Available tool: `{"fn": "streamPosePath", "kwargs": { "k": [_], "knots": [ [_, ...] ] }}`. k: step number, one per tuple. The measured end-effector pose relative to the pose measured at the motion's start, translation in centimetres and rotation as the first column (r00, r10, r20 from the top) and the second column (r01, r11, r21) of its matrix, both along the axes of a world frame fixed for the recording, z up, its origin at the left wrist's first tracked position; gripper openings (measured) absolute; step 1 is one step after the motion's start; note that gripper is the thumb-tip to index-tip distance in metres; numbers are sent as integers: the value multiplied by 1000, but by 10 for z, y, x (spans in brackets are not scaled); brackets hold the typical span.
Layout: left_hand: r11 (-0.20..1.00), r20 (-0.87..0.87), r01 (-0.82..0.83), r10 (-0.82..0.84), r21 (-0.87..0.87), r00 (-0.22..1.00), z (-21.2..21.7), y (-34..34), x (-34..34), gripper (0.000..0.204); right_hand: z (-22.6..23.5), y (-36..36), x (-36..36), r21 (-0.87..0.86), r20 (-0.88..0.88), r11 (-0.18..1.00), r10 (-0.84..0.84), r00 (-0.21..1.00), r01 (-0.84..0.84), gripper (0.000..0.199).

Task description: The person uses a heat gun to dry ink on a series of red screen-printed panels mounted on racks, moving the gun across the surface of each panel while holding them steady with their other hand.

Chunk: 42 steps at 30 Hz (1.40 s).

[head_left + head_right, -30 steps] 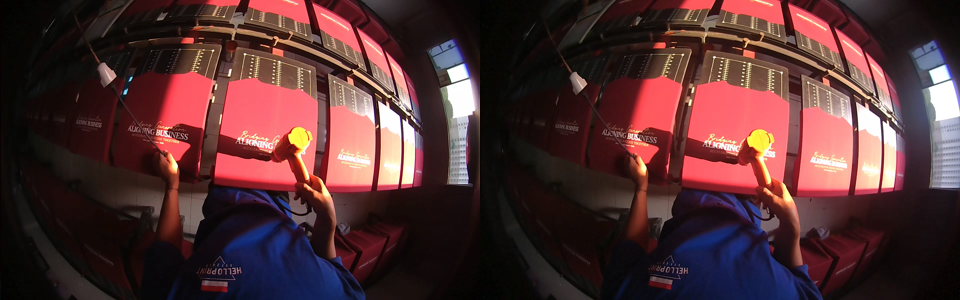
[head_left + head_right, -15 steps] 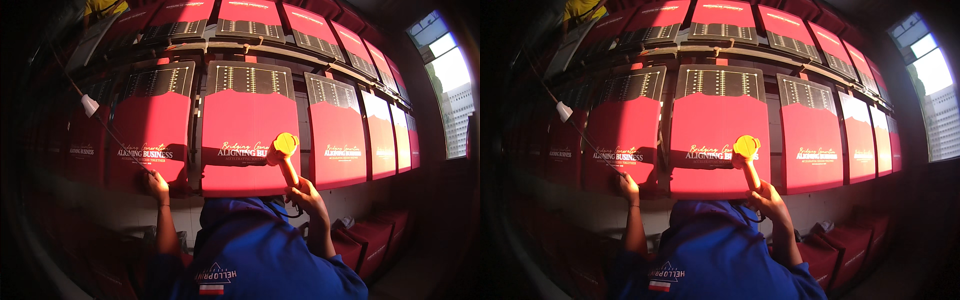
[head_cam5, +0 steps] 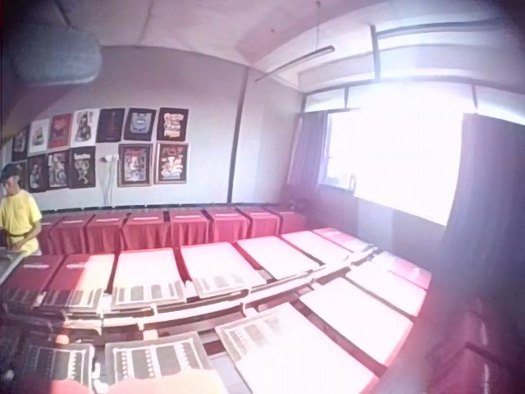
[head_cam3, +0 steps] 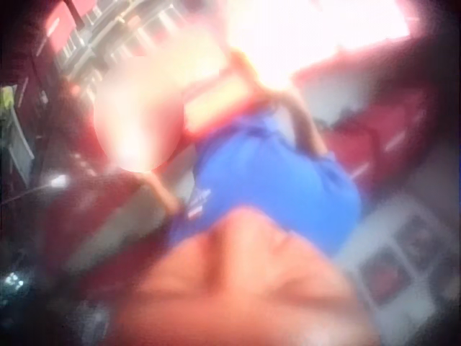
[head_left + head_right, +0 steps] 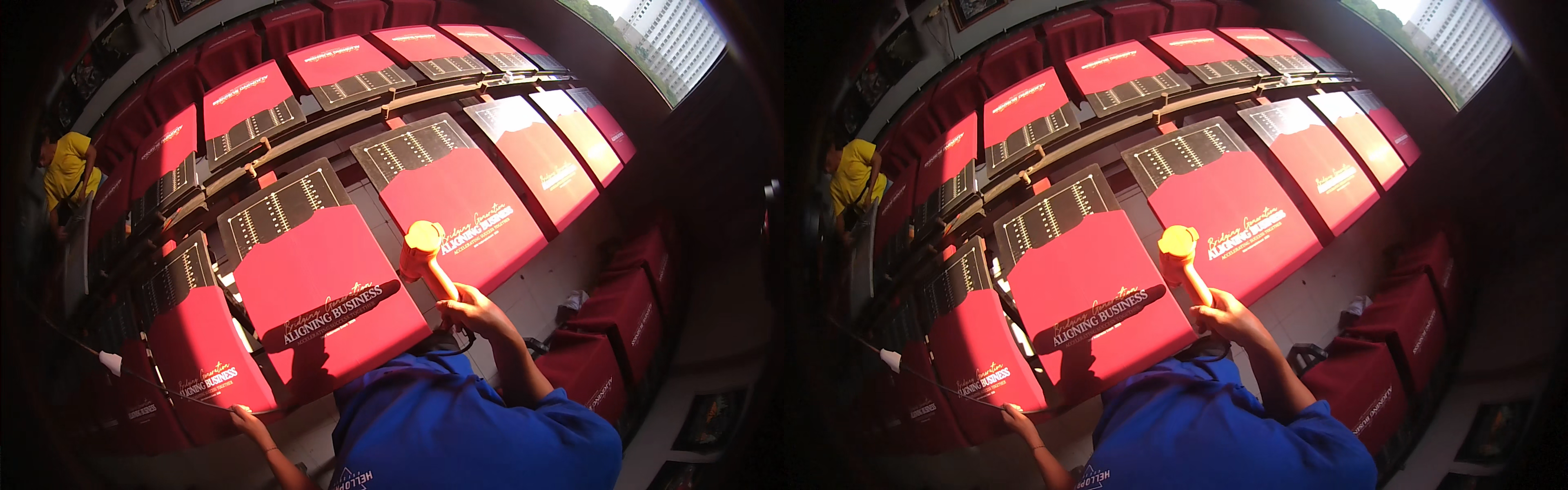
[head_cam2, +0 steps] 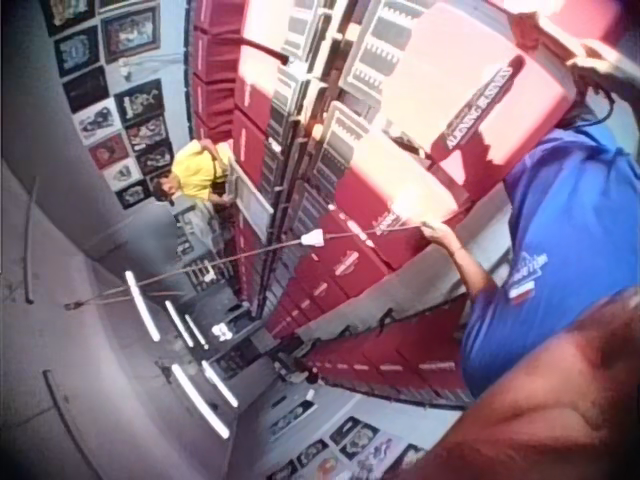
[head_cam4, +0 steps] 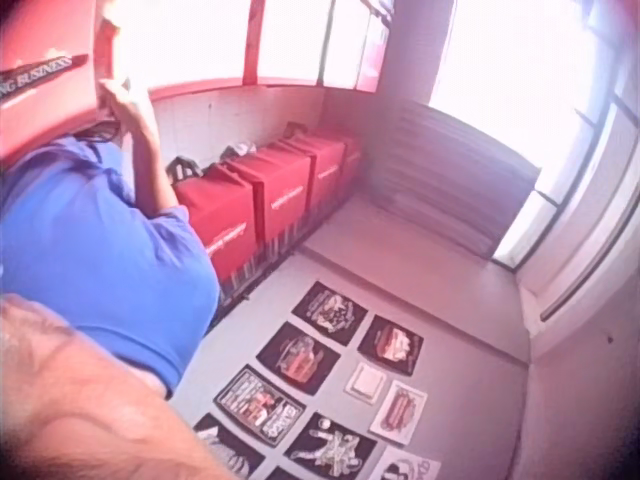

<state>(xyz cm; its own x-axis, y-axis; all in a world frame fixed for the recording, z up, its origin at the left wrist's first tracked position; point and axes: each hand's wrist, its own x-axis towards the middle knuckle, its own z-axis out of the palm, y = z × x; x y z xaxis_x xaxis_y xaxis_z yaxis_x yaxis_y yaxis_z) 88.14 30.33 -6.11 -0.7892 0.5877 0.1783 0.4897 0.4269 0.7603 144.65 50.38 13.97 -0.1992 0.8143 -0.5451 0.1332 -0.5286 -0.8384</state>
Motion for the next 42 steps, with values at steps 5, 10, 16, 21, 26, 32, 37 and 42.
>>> {"fn": "streamPosePath", "kwargs": {
  "k": [5, 10, 16, 21, 26, 32, 37, 42],
  "knots": [
    [1000, 71, 7, -9, 22, 997, 38, 5, 91, 41, 8, 29, 68, 68, -134, 997, -39, 990, 49, 24],
    [993, -17, -92, 93, 75, 995, 70, 38, 209, 33, -1, 66, 136, -12, -148, 999, 45, 988, -47, 24],
    [977, 88, 6, -25, 211, 996, 125, 104, 371, 27, -7, 104, 200, -25, -224, 963, 258, 940, -270, 29],
    [913, 61, 346, -366, 216, 929, 186, 153, 520, 24, 8, 134, 220, -8, -151, 893, 444, 883, -450, 26],
    [620, 33, 769, -781, 157, 623, 206, 180, 607, 21, -10, 143, 216, 75, -171, 879, 477, 862, -471, 25],
    [572, -55, 820, -819, -16, 571, 147, 179, 612, 17, -19, 152, 221, 94, -172, 843, 538, 826, -529, 29],
    [886, -40, 460, -459, 51, 888, 50, 150, 554, 17, 10, 150, 216, -7, -57, 827, 561, 826, -562, 36],
    [995, 46, 74, -71, -67, 996, 39, 155, 492, 28, 3, 147, 204, 51, -84, 778, 629, 773, -627, 37]
  ]
}}
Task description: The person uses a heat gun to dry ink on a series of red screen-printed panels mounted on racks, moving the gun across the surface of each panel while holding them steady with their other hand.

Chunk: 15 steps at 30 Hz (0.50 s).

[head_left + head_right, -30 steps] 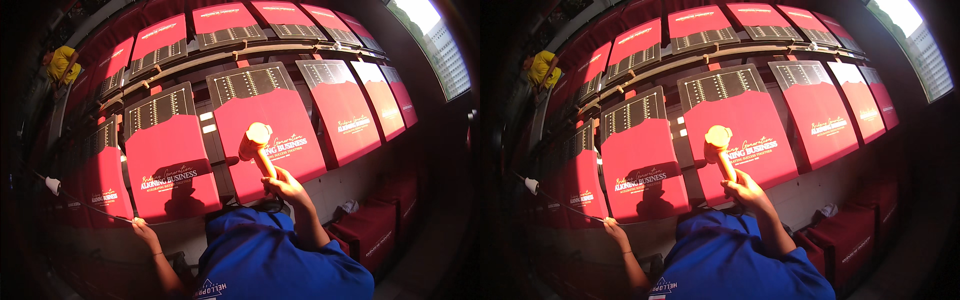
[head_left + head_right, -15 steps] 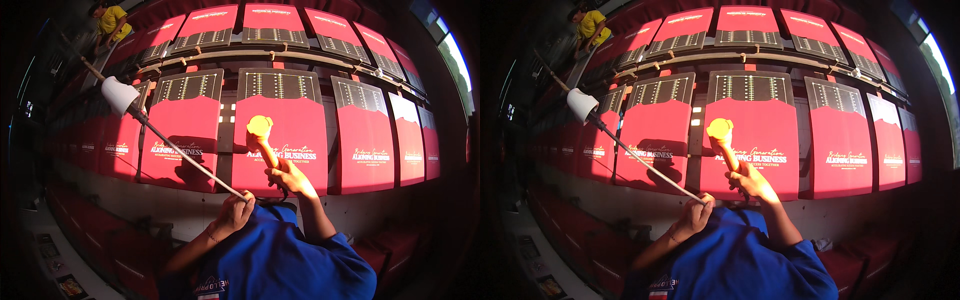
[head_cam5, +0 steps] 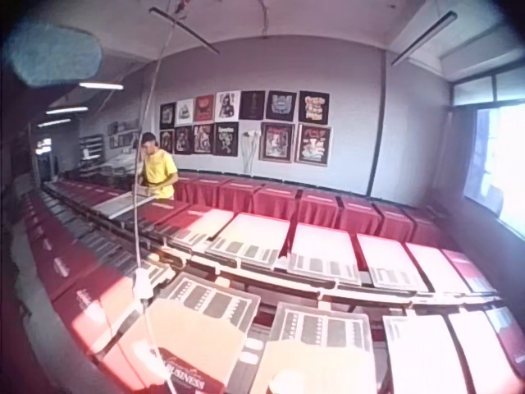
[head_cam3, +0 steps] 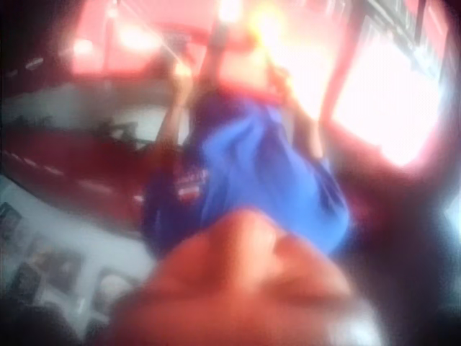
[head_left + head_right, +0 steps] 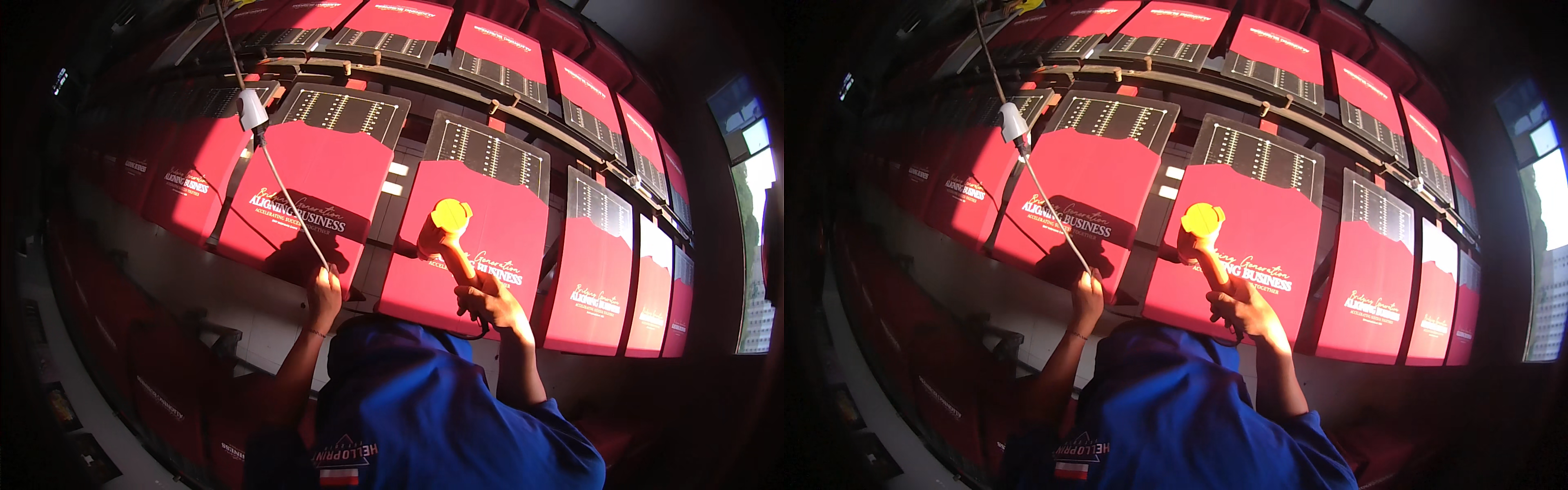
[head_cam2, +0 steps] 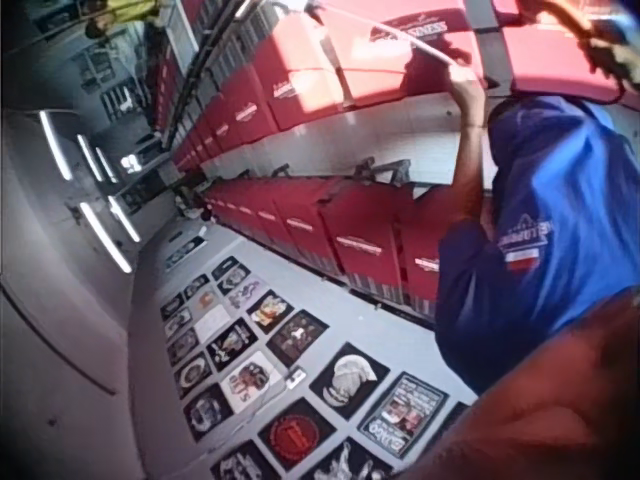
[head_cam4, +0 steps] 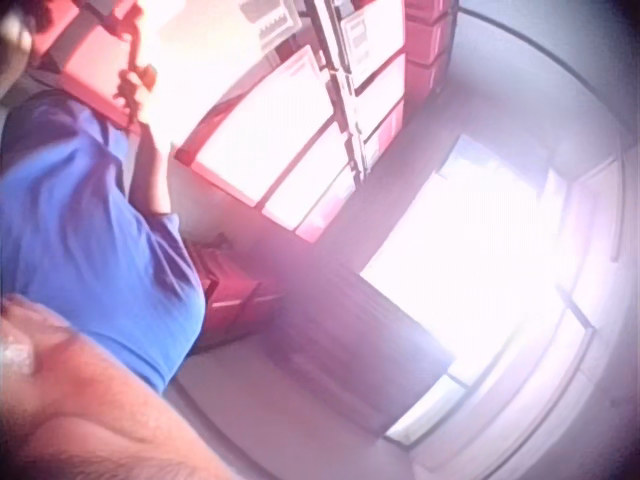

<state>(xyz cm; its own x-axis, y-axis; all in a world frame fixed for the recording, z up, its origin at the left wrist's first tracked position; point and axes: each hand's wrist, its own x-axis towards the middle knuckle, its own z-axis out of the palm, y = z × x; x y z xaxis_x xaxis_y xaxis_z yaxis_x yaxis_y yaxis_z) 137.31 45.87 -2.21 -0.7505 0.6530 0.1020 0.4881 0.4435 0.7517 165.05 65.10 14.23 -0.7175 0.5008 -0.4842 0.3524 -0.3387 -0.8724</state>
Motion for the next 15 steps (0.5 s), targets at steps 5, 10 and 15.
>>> {"fn": "streamPosePath", "kwargs": {
  "k": [5, 10, 15],
  "knots": [
    [985, -262, -157, 170, 71, 950, -40, 2, -34, 27, 6, -1, -6, 10, 29, 999, 40, 999, -40, 32],
    [969, -434, -236, 246, 78, 867, -36, 21, -25, 21, 7, 9, -8, -4, 0, 998, 56, 998, -56, 30],
    [946, -527, -324, 270, -11, 806, -41, 26, -16, 16, 12, 16, -9, 4, 21, 998, 65, 998, -65, 29]
  ]
}}
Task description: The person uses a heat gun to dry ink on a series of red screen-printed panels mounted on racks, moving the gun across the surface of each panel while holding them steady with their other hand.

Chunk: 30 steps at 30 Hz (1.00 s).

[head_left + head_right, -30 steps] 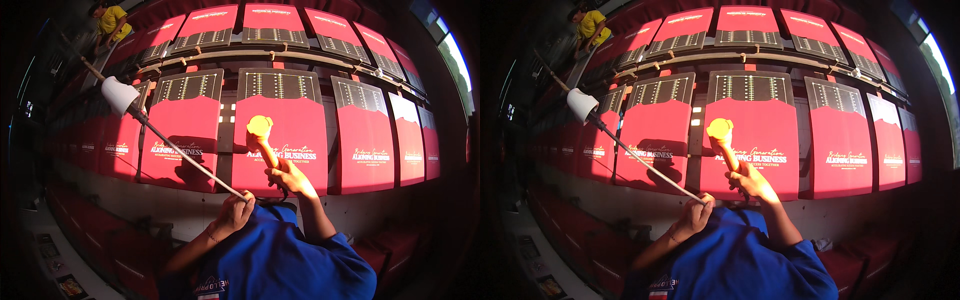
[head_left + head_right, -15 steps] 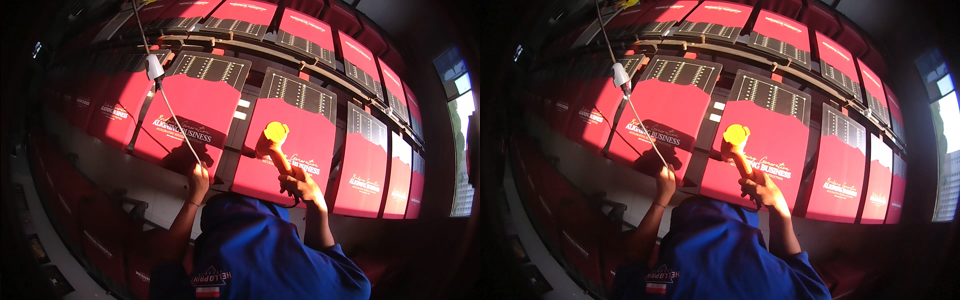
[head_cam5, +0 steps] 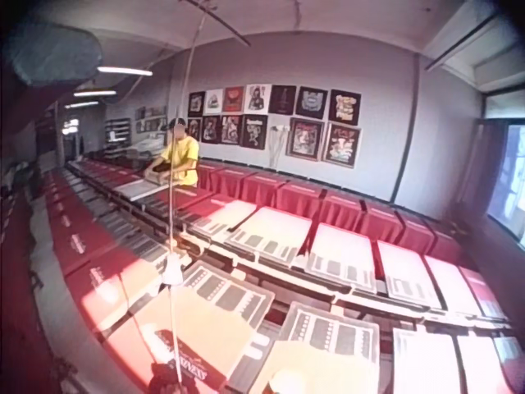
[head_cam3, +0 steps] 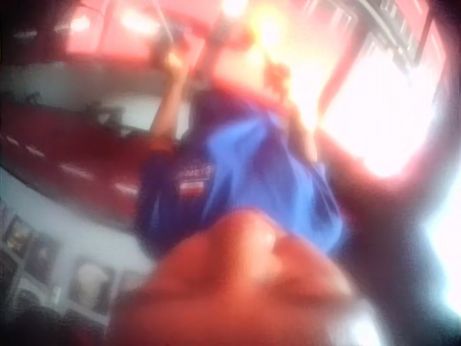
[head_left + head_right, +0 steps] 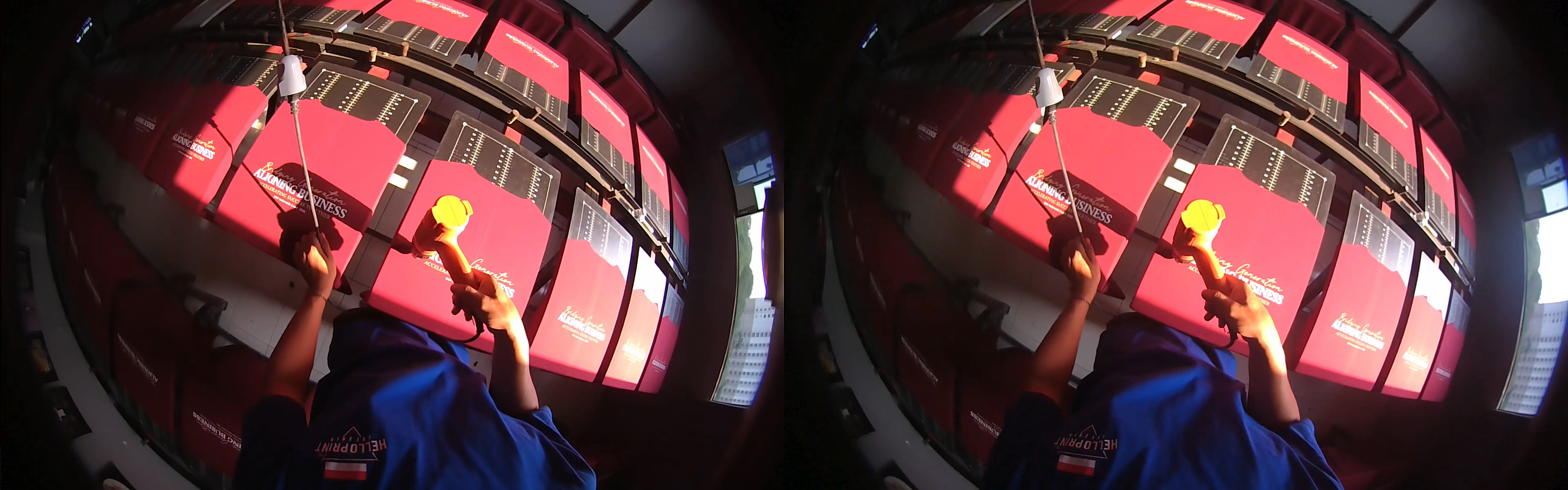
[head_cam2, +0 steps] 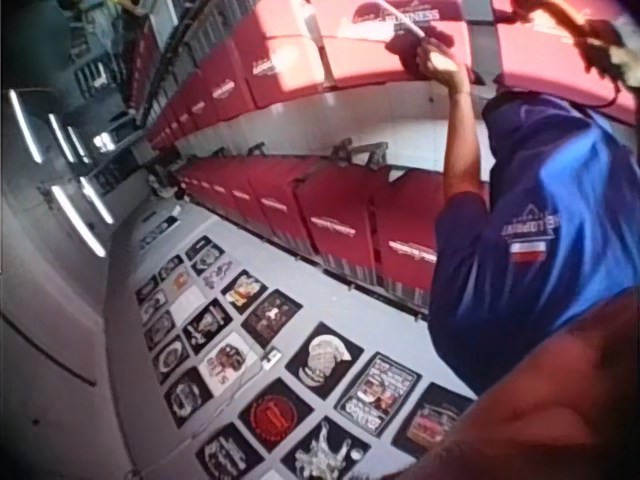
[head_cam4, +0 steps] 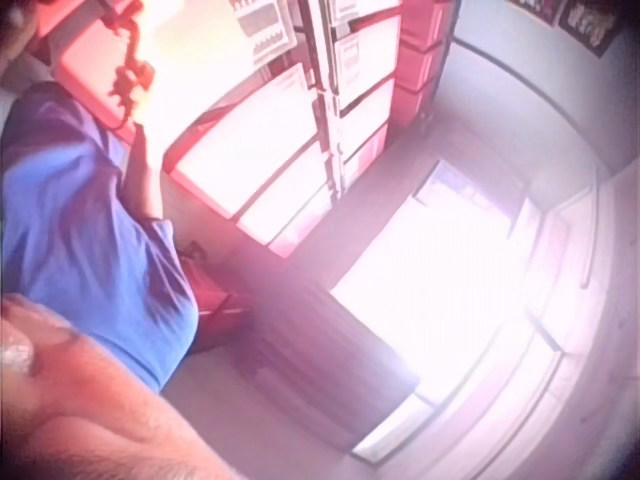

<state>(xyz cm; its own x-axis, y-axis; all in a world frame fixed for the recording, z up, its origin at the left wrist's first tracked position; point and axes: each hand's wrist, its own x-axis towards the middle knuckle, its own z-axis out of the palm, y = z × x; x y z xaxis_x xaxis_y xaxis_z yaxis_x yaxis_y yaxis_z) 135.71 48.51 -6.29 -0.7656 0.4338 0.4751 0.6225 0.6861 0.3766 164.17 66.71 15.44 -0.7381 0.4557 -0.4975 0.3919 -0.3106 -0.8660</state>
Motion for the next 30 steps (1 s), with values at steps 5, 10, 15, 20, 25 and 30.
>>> {"fn": "streamPosePath", "kwargs": {
  "k": [5, 10, 15, 20, 25, 30],
  "knots": [
    [995, 8, -59, 59, 84, 998, -2, 7, 3, 12, 1, 7, 6, 49, 23, 998, 34, 999, -35, 31],
    [981, 18, -153, 156, -117, 988, 8, 10, 17, 16, 8, 8, 8, 73, 110, 995, 55, 992, -63, 30],
    [962, -62, -232, 226, -142, 972, 9, 20, 30, 22, 5, 12, 16, 71, 139, 994, 72, 988, -83, 29],
    [951, -32, -260, 258, -166, 966, 8, 21, 28, 21, 2, 24, 25, 57, 111, 993, 100, 989, -107, 29],
    [933, -22, -309, 311, -184, 950, 15, 26, 29, 21, 6, 21, 28, 86, 87, 990, 107, 990, -114, 28],
    [923, -7, -308, 316, -232, 949, 16, 28, 29, 23, 11, 17, 30, 103, 106, 992, 57, 993, -68, 29]
  ]
}}
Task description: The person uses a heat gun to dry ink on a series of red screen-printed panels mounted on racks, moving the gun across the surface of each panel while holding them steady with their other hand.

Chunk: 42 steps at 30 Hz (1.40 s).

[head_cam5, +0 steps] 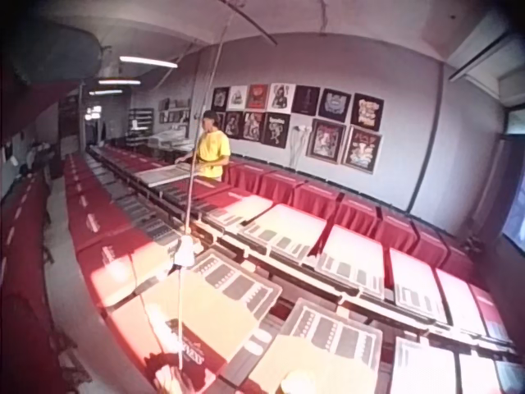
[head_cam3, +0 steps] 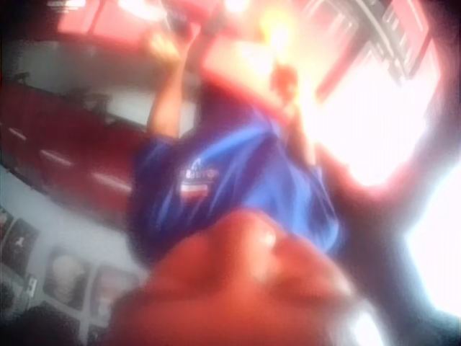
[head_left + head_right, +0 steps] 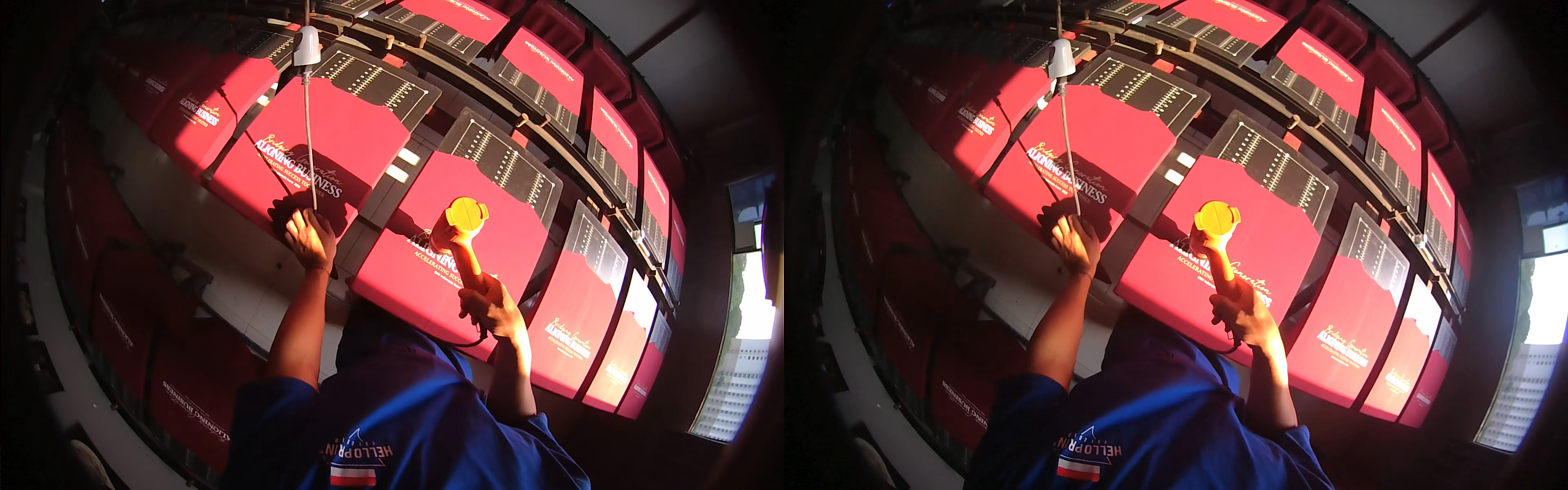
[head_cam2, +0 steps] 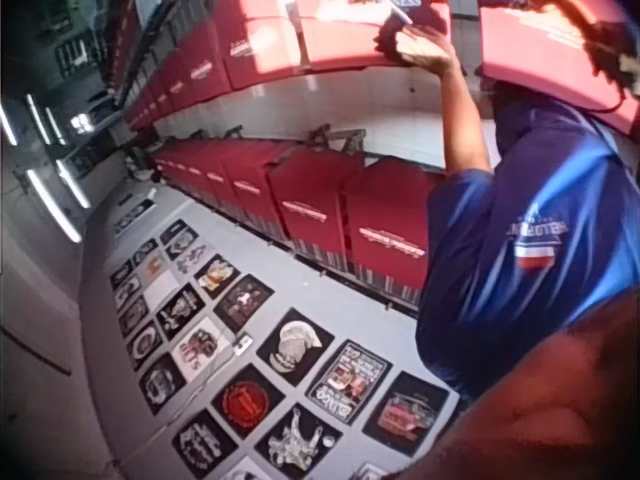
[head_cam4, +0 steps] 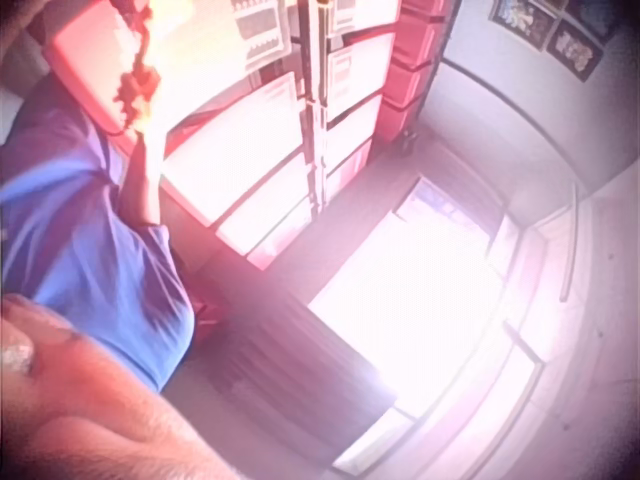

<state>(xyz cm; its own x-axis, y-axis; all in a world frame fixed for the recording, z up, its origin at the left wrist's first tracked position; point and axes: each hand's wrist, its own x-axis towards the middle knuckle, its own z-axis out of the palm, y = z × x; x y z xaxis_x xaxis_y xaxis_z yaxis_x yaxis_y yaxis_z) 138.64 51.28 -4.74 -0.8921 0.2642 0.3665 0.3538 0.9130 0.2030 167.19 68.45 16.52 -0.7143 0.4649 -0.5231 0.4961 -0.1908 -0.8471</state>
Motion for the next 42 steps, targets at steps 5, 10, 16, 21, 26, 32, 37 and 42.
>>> {"fn": "streamPosePath", "kwargs": {
  "k": [5, 10, 16, 21, 26, 32, 37, 42],
  "knots": [
    [1000, -9, -9, 9, -13, 1000, 2, 2, 1, 23, -2, -1, 6, 6, -5, 999, -45, 999, 45, 30],
    [1000, -13, -13, 13, -13, 1000, 0, 2, 0, 23, 1, 5, 13, -31, 28, 999, -44, 999, 45, 28],
    [1000, -42, -4, 4, -8, 999, -6, 1, -1, 23, -3, 6, 20, -26, 60, 999, -31, 998, 32, 27],
    [999, 42, -13, 15, -34, 999, -1, 4, 0, 23, 3, -3, 19, -7, 82, 995, -95, 992, 96, 30],
    [998, 64, -17, 21, -60, 998, 3, 4, 2, 23, 0, -7, 27, 1, 18, 989, -149, 989, 149, 31],
    [998, 41, -6, 9, -64, 999, 1, 3, 2, 25, 3, -6, 34, 24, 67, 988, -154, 986, 152, 31],
    [999, 16, 3, -2, -45, 1000, -2, 2, 1, 26, -2, 2, 43, -13, 42, 990, -140, 989, 141, 30],
    [999, 4, 3, -3, -33, 1000, -1, 3, 2, 25, 7, -2, 45, 14, 108, 980, -197, 974, 197, 28]
  ]
}}
